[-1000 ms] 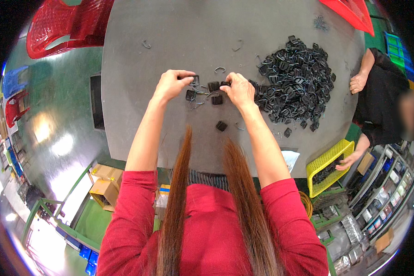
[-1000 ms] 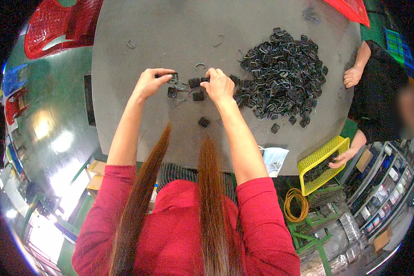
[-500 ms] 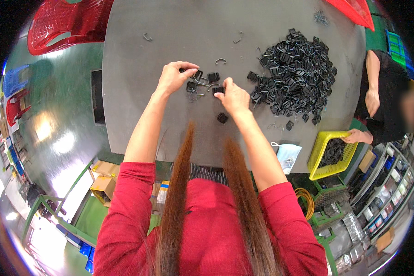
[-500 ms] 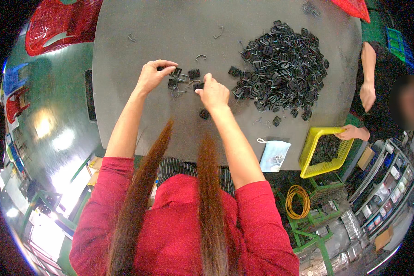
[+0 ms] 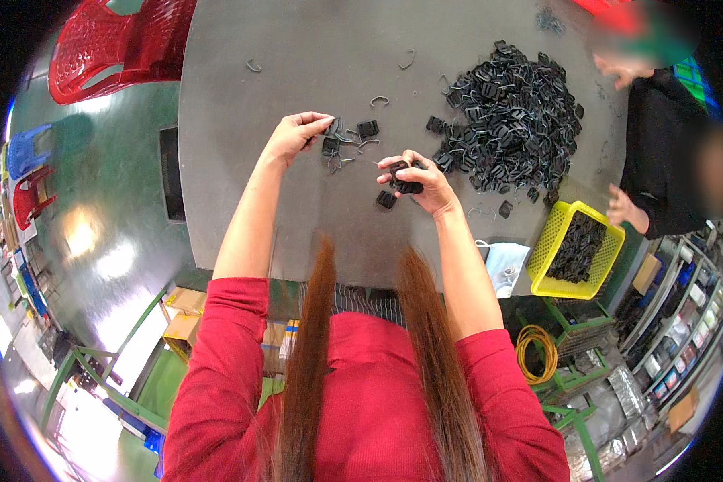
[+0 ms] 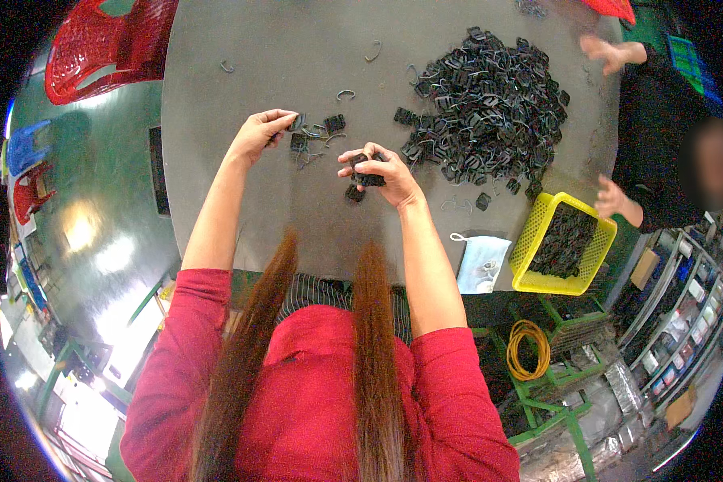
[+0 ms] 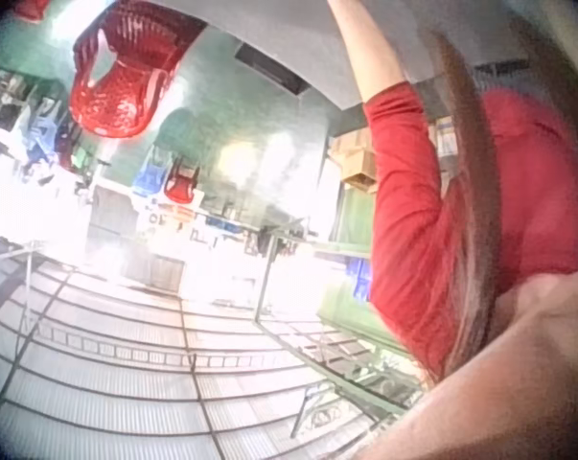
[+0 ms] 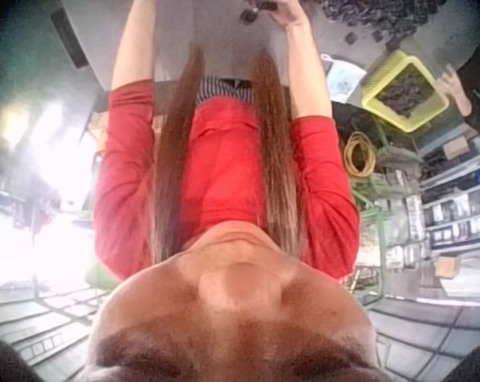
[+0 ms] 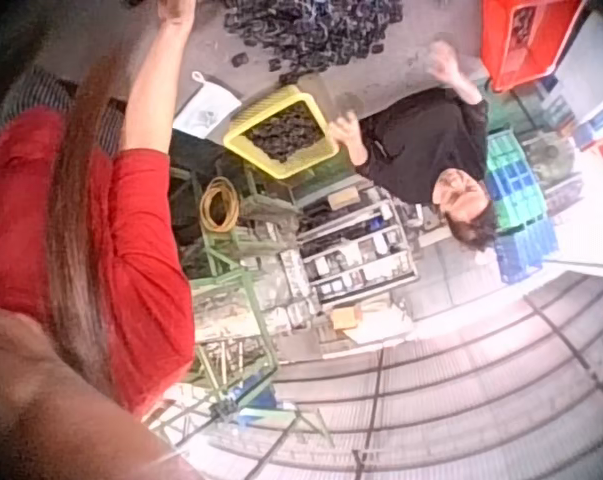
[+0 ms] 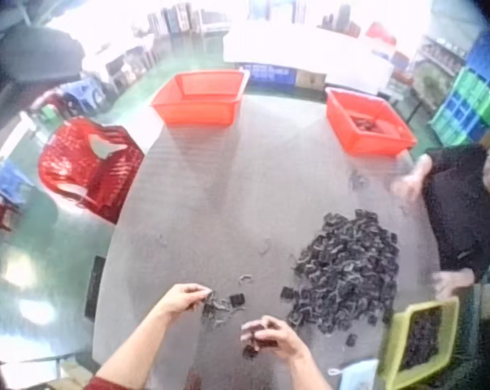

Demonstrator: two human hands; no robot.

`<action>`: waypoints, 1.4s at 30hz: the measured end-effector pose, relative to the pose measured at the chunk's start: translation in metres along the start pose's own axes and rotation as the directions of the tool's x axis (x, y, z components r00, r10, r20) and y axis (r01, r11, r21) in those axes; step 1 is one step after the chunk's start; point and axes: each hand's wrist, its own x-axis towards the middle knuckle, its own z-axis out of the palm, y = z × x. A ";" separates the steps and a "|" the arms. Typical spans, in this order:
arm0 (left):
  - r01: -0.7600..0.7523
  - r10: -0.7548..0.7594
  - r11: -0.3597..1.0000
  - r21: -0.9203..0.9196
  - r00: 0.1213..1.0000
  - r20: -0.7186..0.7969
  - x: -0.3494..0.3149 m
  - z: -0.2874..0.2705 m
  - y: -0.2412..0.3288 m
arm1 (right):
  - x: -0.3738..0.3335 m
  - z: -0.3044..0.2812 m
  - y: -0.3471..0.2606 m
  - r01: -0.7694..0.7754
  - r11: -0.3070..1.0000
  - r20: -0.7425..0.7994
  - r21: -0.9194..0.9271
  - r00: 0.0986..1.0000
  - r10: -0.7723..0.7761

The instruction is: The person sorts small black plastic fasteners and metal hooks on a table, separating them into piles. They transfer the metal hooks into a black crate and place the crate on the floor. The person then resumes sorting the fasteners by hand, placing them into a yellow basket.

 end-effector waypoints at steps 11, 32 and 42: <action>-0.063 0.144 0.866 -0.497 0.982 0.126 -0.050 0.047 0.039 | -0.002 0.004 0.001 0.092 0.976 0.035 0.196 0.994 -0.101; -0.880 0.863 0.373 0.294 0.445 0.238 -0.102 0.455 0.032 | -0.306 -0.232 -0.079 0.516 0.844 -0.984 -0.143 0.018 -0.178; -0.055 0.619 0.619 0.783 0.648 -0.444 -0.082 0.190 -0.109 | -0.064 -0.049 -0.022 0.149 -0.132 0.190 -0.980 0.503 -0.843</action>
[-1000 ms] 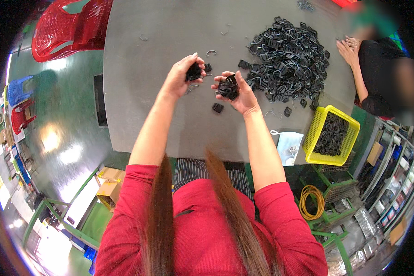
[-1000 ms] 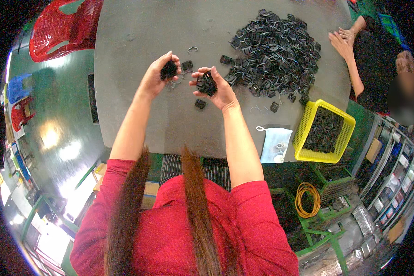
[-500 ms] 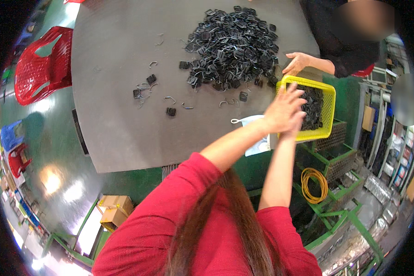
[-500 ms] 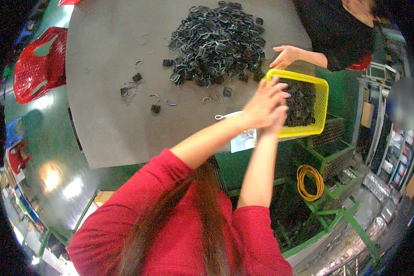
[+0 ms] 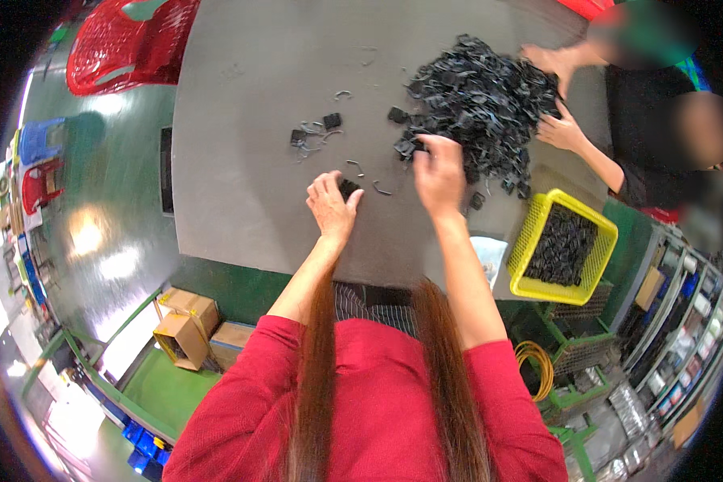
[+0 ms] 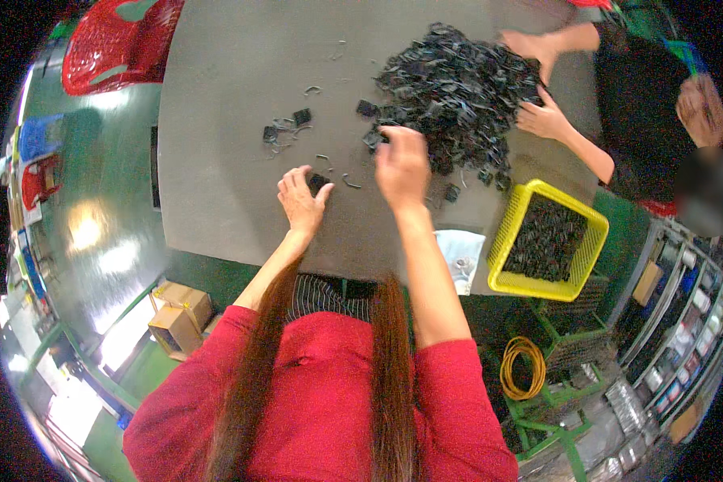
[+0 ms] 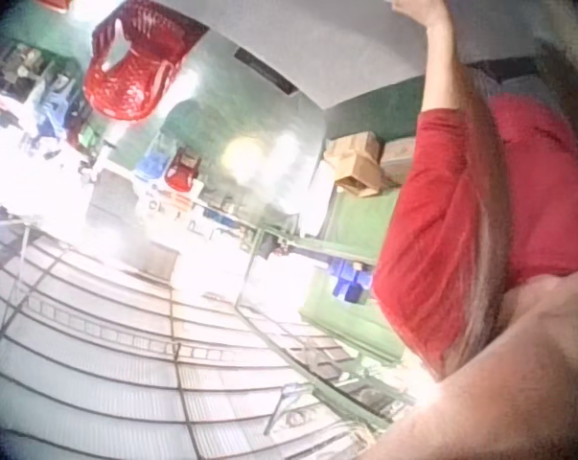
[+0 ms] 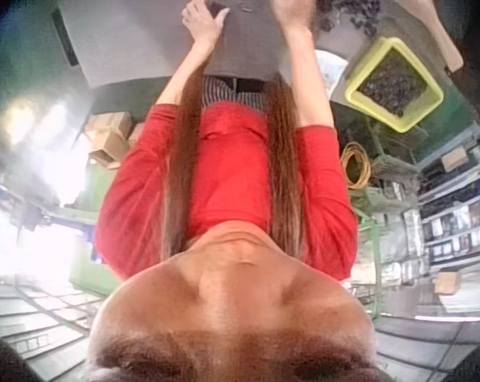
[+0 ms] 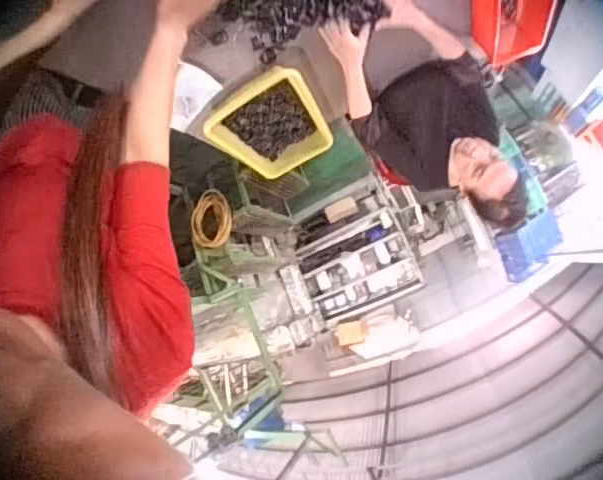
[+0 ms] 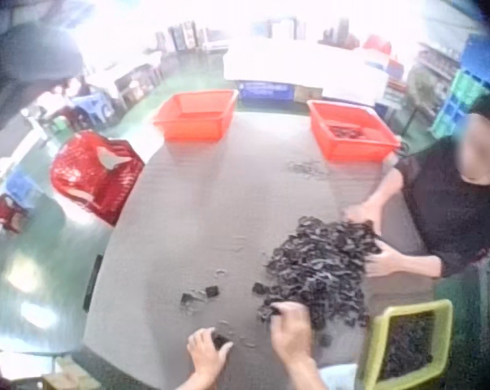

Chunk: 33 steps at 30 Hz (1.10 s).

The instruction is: The person sorts small black plastic fasteners and metal hooks on a table, separating them into piles. They transfer the metal hooks into a black crate and place the crate on the floor. The person then resumes sorting the fasteners by hand, placing them into a yellow basket.

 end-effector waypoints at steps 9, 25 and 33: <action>0.278 -0.249 0.619 -0.735 0.956 0.152 0.055 -0.034 -0.050 | 0.084 0.141 -0.049 0.043 0.961 0.536 -0.272 0.837 0.114; 0.246 -0.092 0.868 -0.432 0.934 0.346 0.147 -0.043 -0.084 | 0.010 0.091 0.026 -0.626 0.743 -0.574 0.235 0.527 0.626; 0.560 -0.145 0.549 -0.620 0.795 0.589 0.187 -0.088 -0.124 | 0.065 0.141 -0.048 -0.570 0.457 0.056 0.683 0.665 0.745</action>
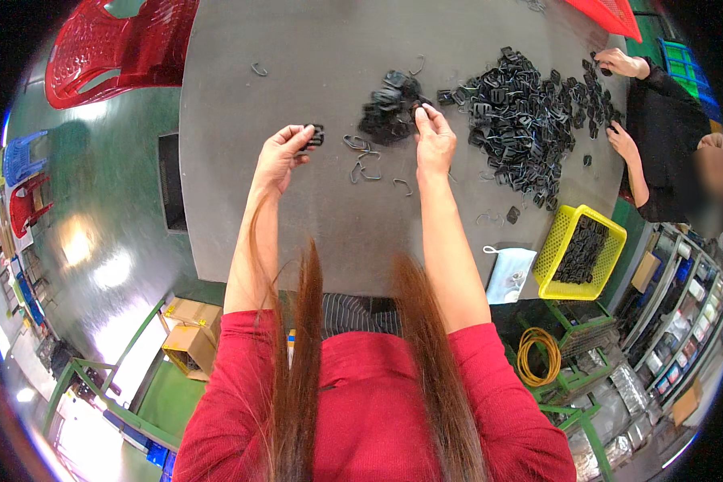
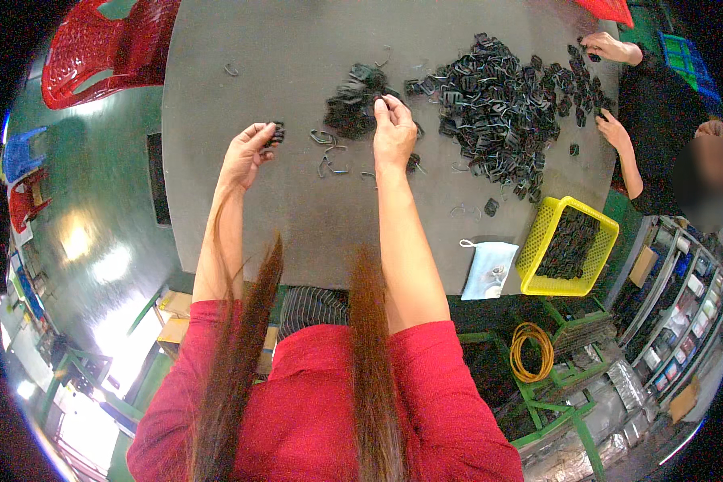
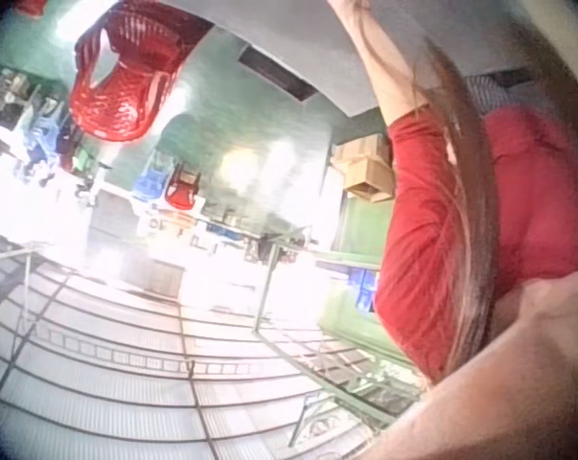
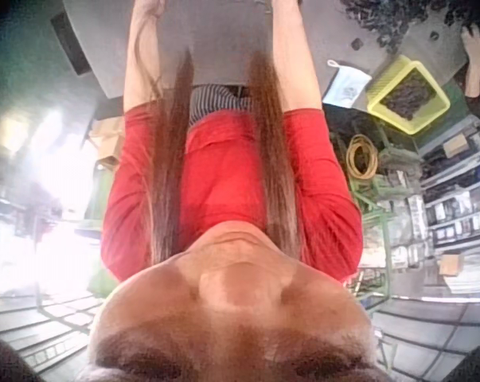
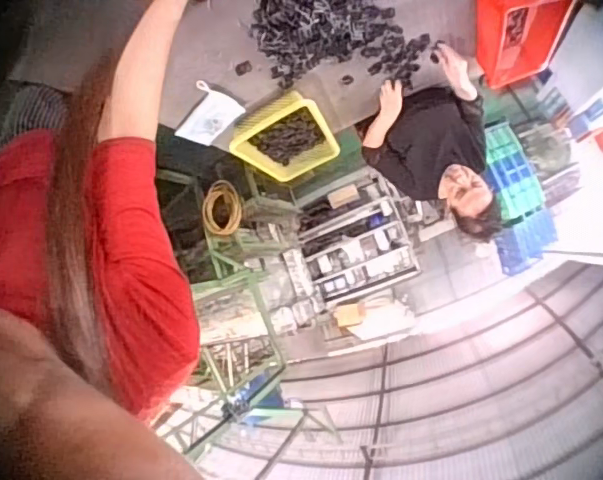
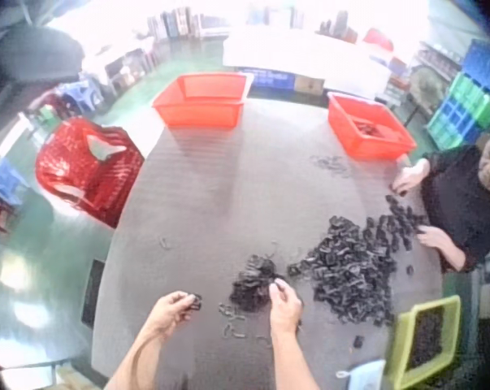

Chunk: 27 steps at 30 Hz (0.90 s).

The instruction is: The person sorts small black plastic fasteners and metal hooks on a table, separating them into piles. They transfer the metal hooks into a black crate and place the crate on the floor. The person then resumes sorting the fasteners by hand, placing them into a yellow basket.

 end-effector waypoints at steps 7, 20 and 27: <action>0.053 -0.049 0.998 -0.043 0.994 0.100 0.009 -0.021 0.009 | 0.011 -0.055 -0.036 -0.346 0.857 0.229 0.383 0.934 0.275; 0.097 -0.085 0.995 -0.026 0.947 0.309 0.029 -0.022 0.044 | 0.071 0.012 -0.041 0.201 0.585 0.437 -0.786 0.849 0.295; 0.061 -0.092 0.984 0.169 0.980 0.179 0.052 -0.018 0.043 | 0.073 -0.021 -0.057 0.007 0.825 0.435 -0.565 0.853 0.290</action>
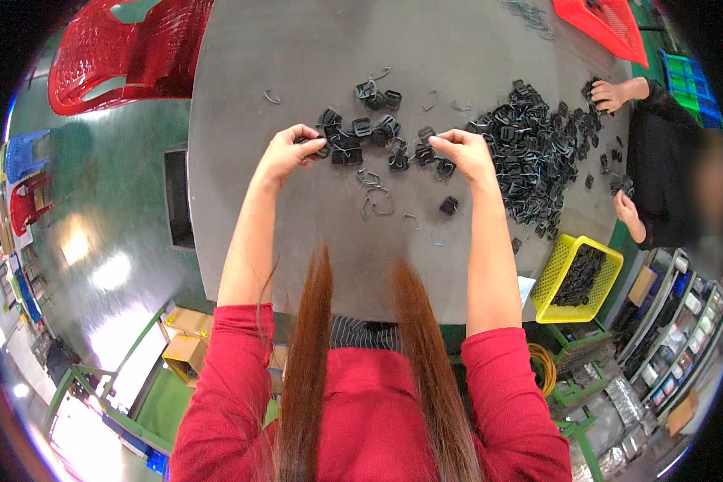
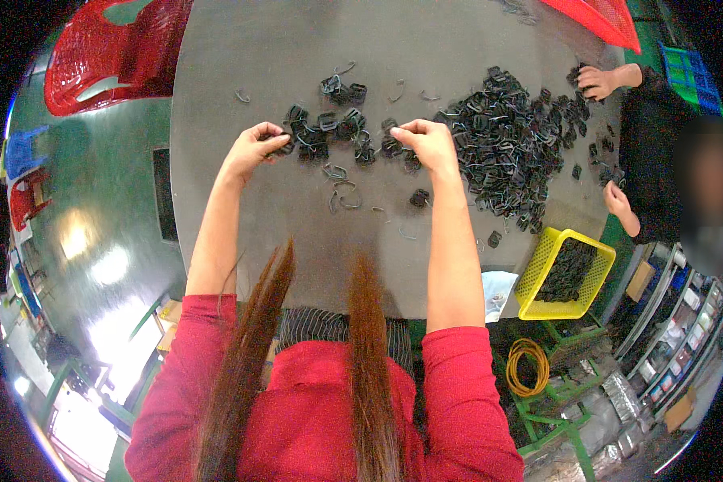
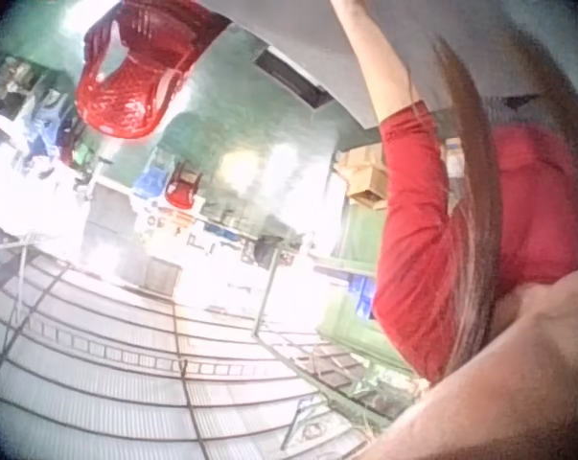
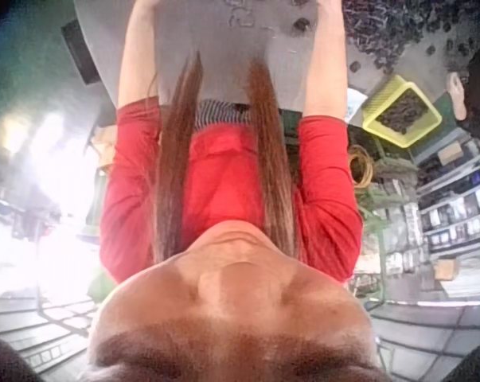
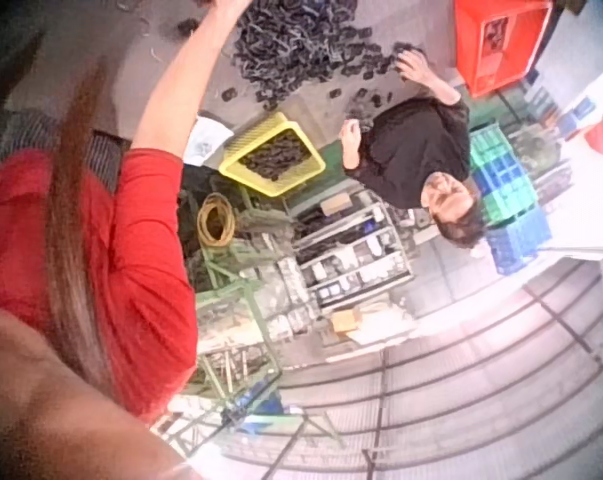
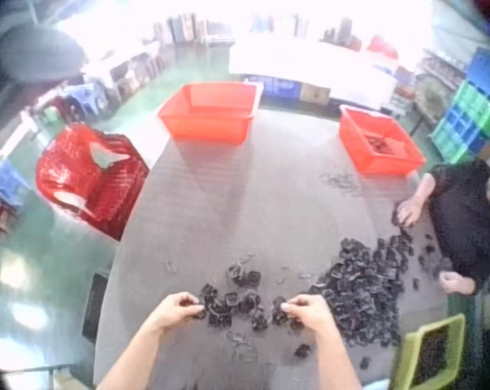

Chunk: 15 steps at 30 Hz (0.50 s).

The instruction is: The person sorts small black plastic fasteners and metal hooks on a table, separating them into piles. They transfer the metal hooks into a black crate and place the crate on the floor. The person then resumes sorting the fasteners by hand, placing them into a yellow basket.

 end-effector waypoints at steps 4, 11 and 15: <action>0.040 0.015 0.941 -0.337 0.987 0.159 -0.008 -0.006 0.025 | -0.007 -0.013 -0.004 -0.115 0.986 0.077 0.121 0.991 0.106; 0.010 0.008 0.978 -0.208 0.996 0.089 0.023 0.008 0.026 | 0.022 -0.016 0.009 -0.015 1.000 0.033 0.013 0.999 0.015; -0.140 0.537 0.598 0.789 0.800 -0.265 0.037 0.066 0.012 | 0.014 -0.025 -0.011 -0.073 0.744 0.342 0.664 0.915 -0.215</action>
